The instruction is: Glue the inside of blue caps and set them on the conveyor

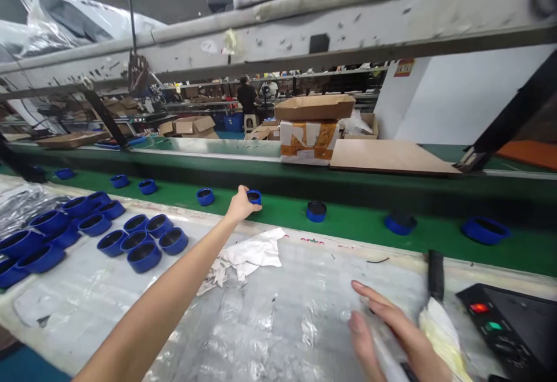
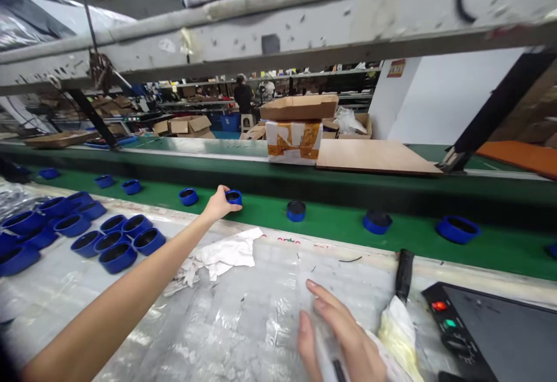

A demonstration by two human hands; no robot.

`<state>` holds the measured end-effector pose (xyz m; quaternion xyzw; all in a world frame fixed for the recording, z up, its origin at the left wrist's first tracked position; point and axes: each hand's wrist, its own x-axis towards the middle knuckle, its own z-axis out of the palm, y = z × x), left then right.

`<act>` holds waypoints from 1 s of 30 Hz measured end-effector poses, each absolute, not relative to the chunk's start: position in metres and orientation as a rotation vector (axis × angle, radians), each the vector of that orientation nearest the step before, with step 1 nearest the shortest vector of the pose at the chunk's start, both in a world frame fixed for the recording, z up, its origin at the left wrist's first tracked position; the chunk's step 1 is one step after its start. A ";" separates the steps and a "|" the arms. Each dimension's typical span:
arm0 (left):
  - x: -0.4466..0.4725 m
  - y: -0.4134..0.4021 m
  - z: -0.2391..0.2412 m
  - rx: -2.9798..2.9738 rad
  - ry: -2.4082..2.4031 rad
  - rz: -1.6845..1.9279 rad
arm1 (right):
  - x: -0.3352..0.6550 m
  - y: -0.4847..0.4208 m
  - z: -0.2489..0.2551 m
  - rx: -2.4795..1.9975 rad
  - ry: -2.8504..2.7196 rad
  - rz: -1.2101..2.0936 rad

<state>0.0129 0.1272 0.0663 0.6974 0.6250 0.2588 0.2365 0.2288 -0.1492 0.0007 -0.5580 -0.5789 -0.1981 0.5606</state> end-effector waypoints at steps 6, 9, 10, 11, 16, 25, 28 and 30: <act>0.059 0.137 0.067 2.125 1.702 0.476 | 0.231 -0.129 0.004 -1.159 -1.456 -0.743; 0.111 0.120 0.058 2.309 1.477 0.463 | 0.235 -0.125 0.006 -1.109 -1.463 -0.784; 0.129 0.114 0.054 2.350 1.382 0.444 | 0.236 -0.124 0.005 -1.102 -1.470 -0.779; 0.145 0.109 0.051 2.365 1.315 0.418 | 0.236 -0.124 0.004 -1.101 -1.478 -0.764; 0.173 0.093 0.053 2.259 1.152 0.387 | 0.233 -0.129 -0.005 -1.171 -1.382 -0.594; 0.036 0.003 0.019 1.825 0.684 0.608 | 0.210 -0.162 0.017 -1.167 -0.912 0.110; 0.017 -0.008 0.001 1.769 0.590 0.609 | 0.210 -0.167 0.018 -1.114 -0.799 0.363; 0.016 -0.007 -0.003 1.805 0.574 0.587 | 0.211 -0.169 0.018 -1.176 -0.840 0.389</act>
